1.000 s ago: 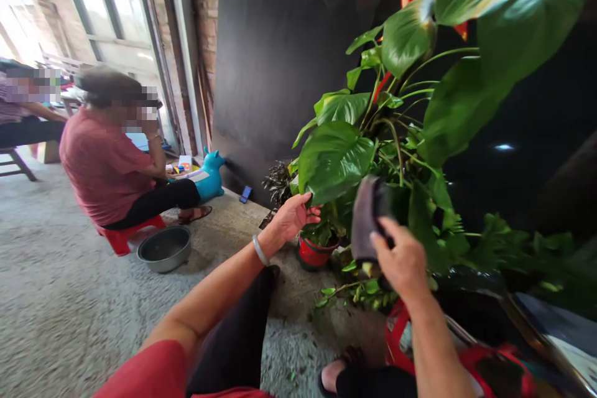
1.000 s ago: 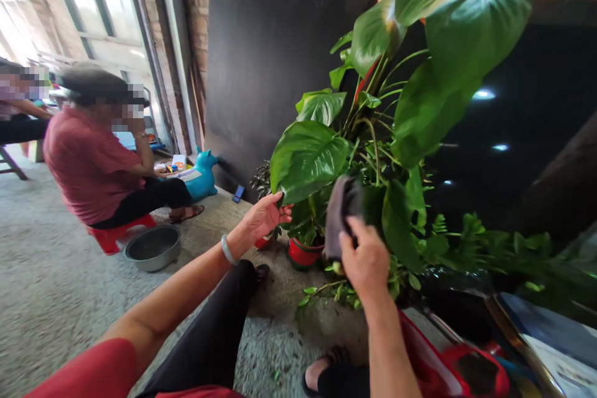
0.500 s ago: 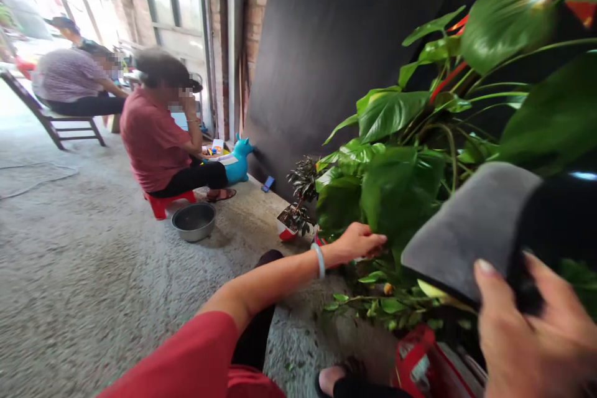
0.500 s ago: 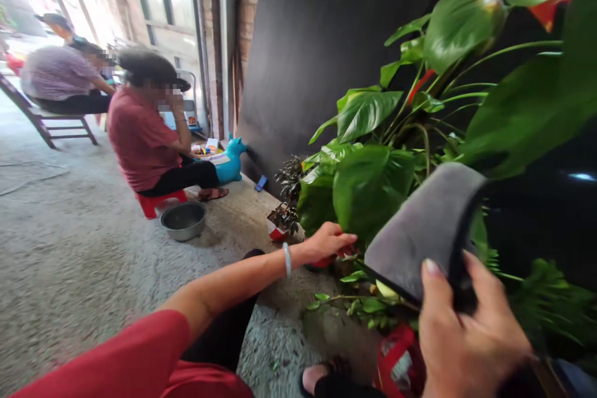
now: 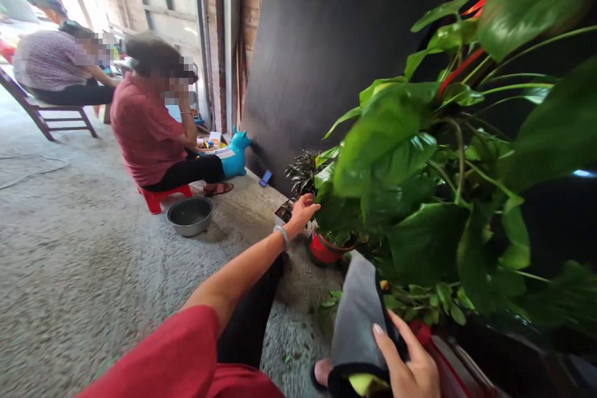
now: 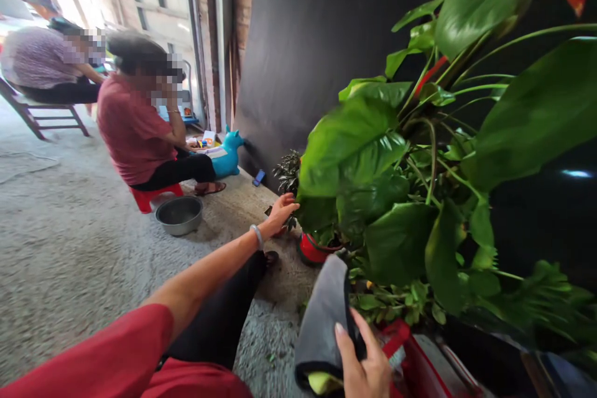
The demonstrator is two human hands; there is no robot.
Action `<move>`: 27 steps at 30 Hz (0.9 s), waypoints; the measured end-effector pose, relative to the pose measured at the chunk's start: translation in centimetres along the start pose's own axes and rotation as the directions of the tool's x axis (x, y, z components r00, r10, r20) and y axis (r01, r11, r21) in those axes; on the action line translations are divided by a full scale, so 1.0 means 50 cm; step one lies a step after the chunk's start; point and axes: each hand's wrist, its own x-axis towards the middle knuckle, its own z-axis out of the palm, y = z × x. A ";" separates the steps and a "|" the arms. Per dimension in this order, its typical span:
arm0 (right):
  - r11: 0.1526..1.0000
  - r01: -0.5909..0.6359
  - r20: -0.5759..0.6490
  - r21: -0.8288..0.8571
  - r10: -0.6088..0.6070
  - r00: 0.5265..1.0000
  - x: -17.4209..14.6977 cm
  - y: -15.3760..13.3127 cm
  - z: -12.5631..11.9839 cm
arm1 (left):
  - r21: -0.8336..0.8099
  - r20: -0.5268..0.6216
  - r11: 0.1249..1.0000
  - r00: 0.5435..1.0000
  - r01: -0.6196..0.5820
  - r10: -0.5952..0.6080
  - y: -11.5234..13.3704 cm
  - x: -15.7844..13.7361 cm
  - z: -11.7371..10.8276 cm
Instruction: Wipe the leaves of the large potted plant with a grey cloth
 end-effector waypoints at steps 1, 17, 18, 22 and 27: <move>0.995 0.096 0.003 0.015 -0.096 0.995 0.011 -0.045 0.006 | -0.037 0.095 0.995 0.991 0.097 -0.094 -0.007 -0.003 0.010; 0.958 0.271 -0.062 -0.096 -0.278 0.959 0.109 -0.174 0.049 | -0.276 0.301 0.879 0.904 0.388 -0.304 -0.039 -0.091 0.050; 0.951 0.284 -0.130 -0.124 -0.299 0.945 0.123 -0.198 0.042 | -0.289 0.312 0.870 0.898 0.400 -0.310 -0.042 -0.095 0.056; 0.933 0.233 -0.071 -0.275 -0.262 0.962 0.184 -0.245 0.079 | -0.293 0.305 0.858 0.892 0.422 -0.334 -0.050 -0.111 0.073; 0.936 0.252 0.166 -0.245 -0.216 0.962 0.117 -0.158 0.119 | -0.269 0.281 0.867 0.895 0.419 -0.346 -0.045 -0.099 0.046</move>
